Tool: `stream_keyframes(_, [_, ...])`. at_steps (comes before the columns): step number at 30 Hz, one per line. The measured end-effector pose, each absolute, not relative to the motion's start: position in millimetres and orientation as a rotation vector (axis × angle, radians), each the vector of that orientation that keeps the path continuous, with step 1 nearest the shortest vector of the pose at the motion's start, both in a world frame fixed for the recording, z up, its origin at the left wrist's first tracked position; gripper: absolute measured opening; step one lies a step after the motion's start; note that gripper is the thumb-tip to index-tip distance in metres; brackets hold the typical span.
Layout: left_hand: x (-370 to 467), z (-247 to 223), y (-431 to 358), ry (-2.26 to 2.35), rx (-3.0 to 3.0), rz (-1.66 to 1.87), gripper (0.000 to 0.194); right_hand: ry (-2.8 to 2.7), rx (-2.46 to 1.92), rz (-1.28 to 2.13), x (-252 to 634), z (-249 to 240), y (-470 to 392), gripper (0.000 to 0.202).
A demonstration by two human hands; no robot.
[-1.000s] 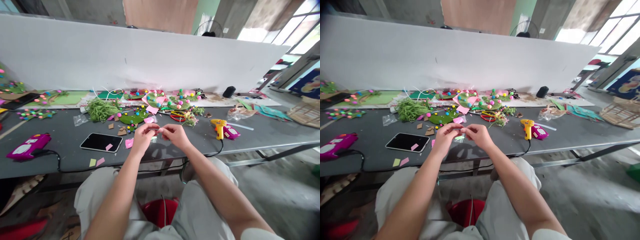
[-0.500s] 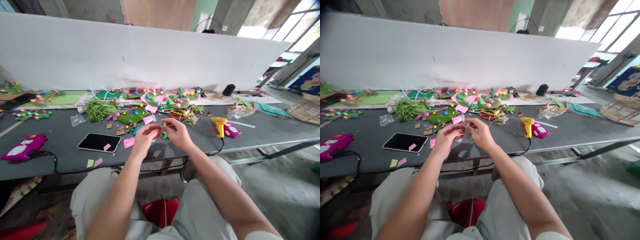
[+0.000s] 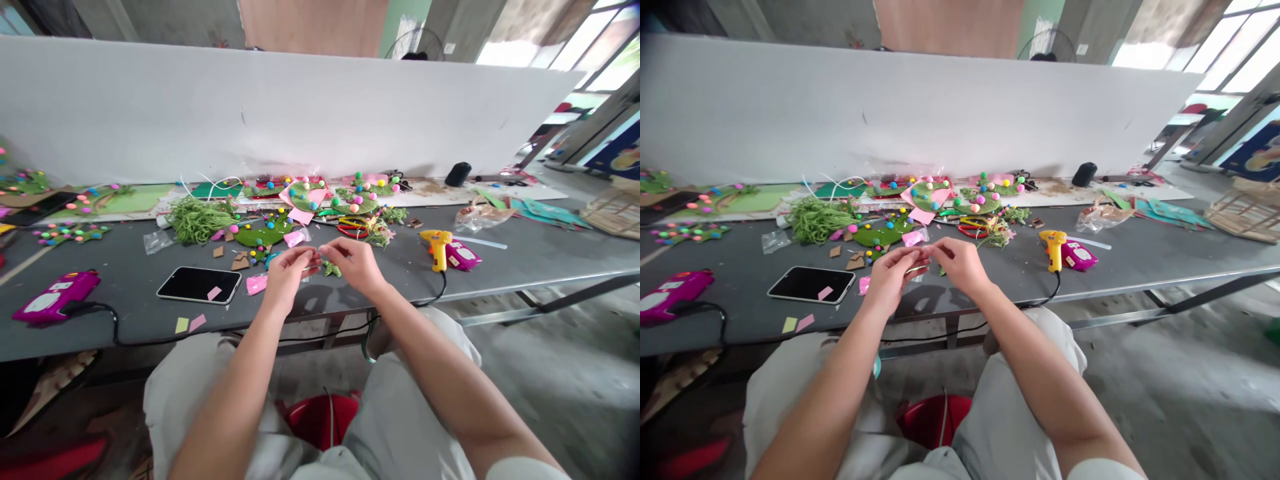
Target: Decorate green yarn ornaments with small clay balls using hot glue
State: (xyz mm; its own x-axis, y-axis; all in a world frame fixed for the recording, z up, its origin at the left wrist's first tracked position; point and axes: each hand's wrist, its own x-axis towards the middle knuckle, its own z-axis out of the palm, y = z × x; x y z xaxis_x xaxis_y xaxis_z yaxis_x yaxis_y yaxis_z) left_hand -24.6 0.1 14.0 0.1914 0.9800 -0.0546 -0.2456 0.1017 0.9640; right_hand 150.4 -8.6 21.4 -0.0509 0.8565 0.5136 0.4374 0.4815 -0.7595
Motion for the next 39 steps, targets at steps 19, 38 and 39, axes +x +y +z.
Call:
stream_keyframes(19, [-19.3,8.2,3.9,0.869,0.908,1.070,0.036,-1.726,-1.071,0.517,146.1,18.5,-13.9,0.028])
stream_keyframes(38, [-13.5,8.0,4.3,0.884,0.998,1.150,0.046,-1.574,-2.185,0.658,299.5,35.9,-39.7,0.043])
stream_keyframes(39, [-13.1,7.5,4.1,0.885,1.007,1.159,0.045,-1.519,-2.270,0.615,313.4,38.6,-44.4,0.043])
